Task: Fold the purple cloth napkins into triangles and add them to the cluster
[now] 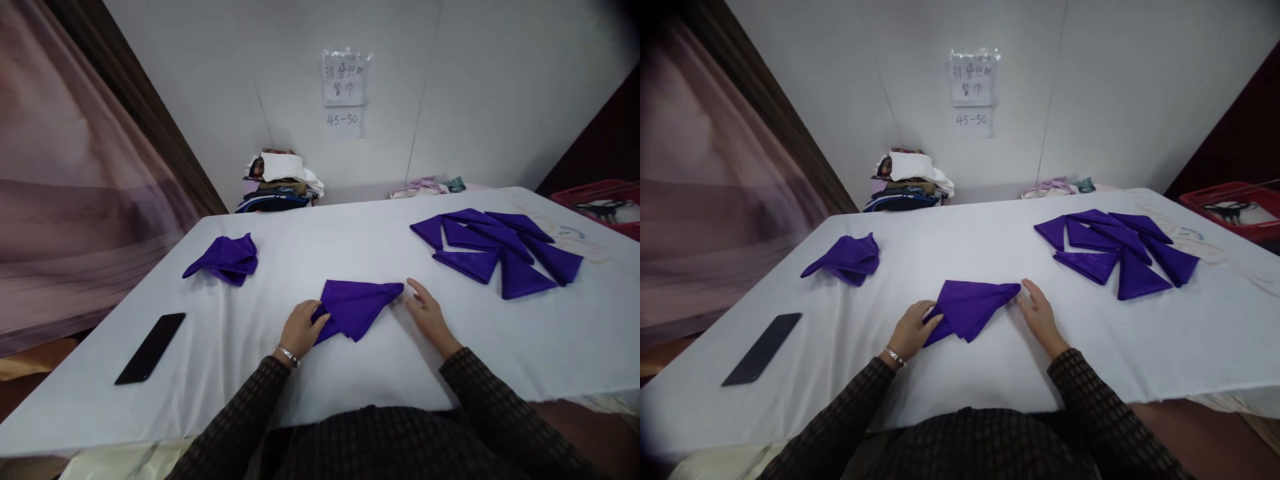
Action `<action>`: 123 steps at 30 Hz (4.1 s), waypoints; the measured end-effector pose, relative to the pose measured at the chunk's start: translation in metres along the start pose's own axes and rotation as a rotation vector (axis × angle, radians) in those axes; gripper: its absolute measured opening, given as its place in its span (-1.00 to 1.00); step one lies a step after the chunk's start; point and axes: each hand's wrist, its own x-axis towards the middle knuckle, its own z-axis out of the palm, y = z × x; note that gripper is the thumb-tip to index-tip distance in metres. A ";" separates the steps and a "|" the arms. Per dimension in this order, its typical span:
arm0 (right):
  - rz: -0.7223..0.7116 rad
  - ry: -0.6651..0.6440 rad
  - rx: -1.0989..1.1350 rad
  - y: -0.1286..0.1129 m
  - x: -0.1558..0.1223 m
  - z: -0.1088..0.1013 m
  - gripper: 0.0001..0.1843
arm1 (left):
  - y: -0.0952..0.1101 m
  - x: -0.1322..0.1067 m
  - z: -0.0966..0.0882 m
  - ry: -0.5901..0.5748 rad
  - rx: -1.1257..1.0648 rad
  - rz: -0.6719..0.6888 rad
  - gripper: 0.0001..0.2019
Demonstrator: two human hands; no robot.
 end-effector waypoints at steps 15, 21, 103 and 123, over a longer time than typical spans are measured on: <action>-0.528 -0.592 -0.665 -0.027 -0.009 0.043 -0.68 | 0.024 0.000 0.005 0.033 -0.183 0.067 -0.78; -0.248 -0.489 -0.156 -0.061 -0.011 0.036 -0.73 | 0.033 0.006 -0.022 0.028 -0.218 0.050 -0.73; 0.094 -0.134 0.643 -0.151 0.055 0.009 -0.83 | 0.052 0.002 -0.038 0.415 -0.356 -0.359 -0.64; -0.222 0.067 0.414 -0.168 0.081 -0.048 -0.86 | 0.017 0.009 -0.086 0.171 -0.003 -0.163 -0.79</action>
